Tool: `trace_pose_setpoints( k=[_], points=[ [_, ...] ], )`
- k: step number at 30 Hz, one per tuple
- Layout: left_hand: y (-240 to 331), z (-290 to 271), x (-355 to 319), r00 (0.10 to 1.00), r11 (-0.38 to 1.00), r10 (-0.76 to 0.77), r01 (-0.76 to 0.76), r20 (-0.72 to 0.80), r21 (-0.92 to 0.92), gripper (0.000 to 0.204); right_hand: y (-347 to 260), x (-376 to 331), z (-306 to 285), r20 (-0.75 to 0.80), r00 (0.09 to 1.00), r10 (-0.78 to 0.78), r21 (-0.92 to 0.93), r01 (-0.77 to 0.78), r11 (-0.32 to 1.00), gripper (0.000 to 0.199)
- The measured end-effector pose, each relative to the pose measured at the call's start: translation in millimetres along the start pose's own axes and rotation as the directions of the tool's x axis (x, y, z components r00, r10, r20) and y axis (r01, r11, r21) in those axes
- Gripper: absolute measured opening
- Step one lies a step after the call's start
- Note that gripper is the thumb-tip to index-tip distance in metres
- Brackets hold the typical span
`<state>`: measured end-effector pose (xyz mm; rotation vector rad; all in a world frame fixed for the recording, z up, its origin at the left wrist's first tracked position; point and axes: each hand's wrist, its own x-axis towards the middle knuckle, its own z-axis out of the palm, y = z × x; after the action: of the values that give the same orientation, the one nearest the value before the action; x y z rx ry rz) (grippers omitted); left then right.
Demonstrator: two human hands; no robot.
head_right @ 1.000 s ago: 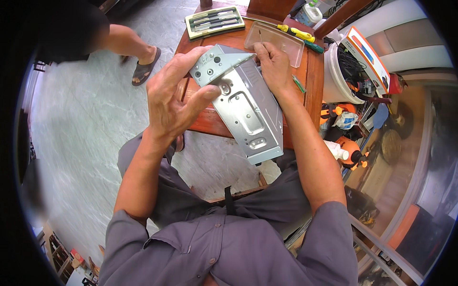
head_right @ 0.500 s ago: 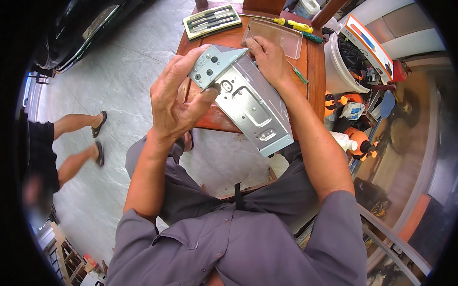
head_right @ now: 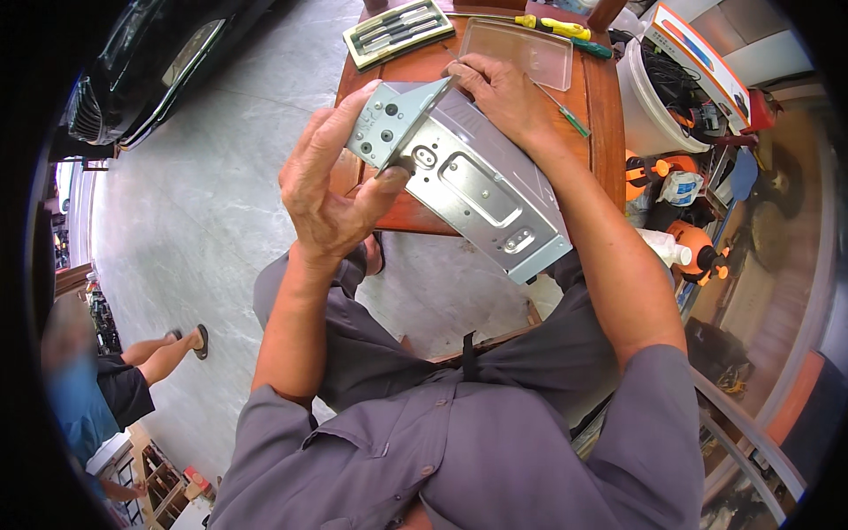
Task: The person assembles a small metal electronic device by attaching a bracket and securing it with screws. They rotate the device to access different sides and use a screwdriver to tighten the screws.
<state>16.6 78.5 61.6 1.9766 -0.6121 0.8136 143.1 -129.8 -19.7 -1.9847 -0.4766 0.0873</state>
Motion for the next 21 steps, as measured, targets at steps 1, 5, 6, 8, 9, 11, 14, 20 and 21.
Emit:
trace_pose_setpoints(
  k=[1,5,6,8,9,11,14,20,21],
  points=[
    [0,0,0,1.000,1.000,0.004,-0.004,0.000,0.002,0.074,-3,0,0,-0.009,1.000,-0.005,-0.016,0.005,1.000,0.038],
    [-1,0,-2,1.000,1.000,0.021,-0.021,-0.006,-0.001,0.074,-6,-2,-3,-0.019,1.000,-0.024,-0.063,0.023,0.998,0.038],
    [-1,1,-2,1.000,1.000,0.024,-0.024,-0.010,-0.001,0.074,-6,-2,-4,-0.015,1.000,-0.028,-0.069,0.027,0.997,0.039],
    [-2,2,-2,0.999,1.000,0.030,-0.030,-0.016,-0.004,0.074,-6,-2,-3,-0.006,1.000,-0.003,-0.039,0.003,0.999,0.039],
    [-2,3,-2,0.999,0.999,0.032,-0.032,-0.023,-0.005,0.073,-9,-2,-2,-0.001,1.000,0.009,-0.025,-0.009,1.000,0.040],
    [-3,2,-3,0.999,0.999,0.036,-0.036,-0.037,-0.006,0.072,-15,-4,-2,-0.002,0.999,0.036,-0.008,-0.036,0.999,0.040],
    [-3,3,-3,0.998,0.999,0.046,-0.047,-0.048,-0.009,0.071,-17,-5,-2,0.005,0.998,0.058,0.004,-0.058,0.998,0.039],
    [-2,4,-2,0.998,0.999,0.040,-0.040,-0.045,-0.006,0.069,-16,-5,-3,0.013,0.999,0.030,0.003,-0.030,1.000,0.037],
    [-3,4,-2,0.998,0.999,0.048,-0.048,-0.047,-0.007,0.068,-17,-5,-3,0.012,1.000,0.027,0.006,-0.027,1.000,0.037]
  ],
)
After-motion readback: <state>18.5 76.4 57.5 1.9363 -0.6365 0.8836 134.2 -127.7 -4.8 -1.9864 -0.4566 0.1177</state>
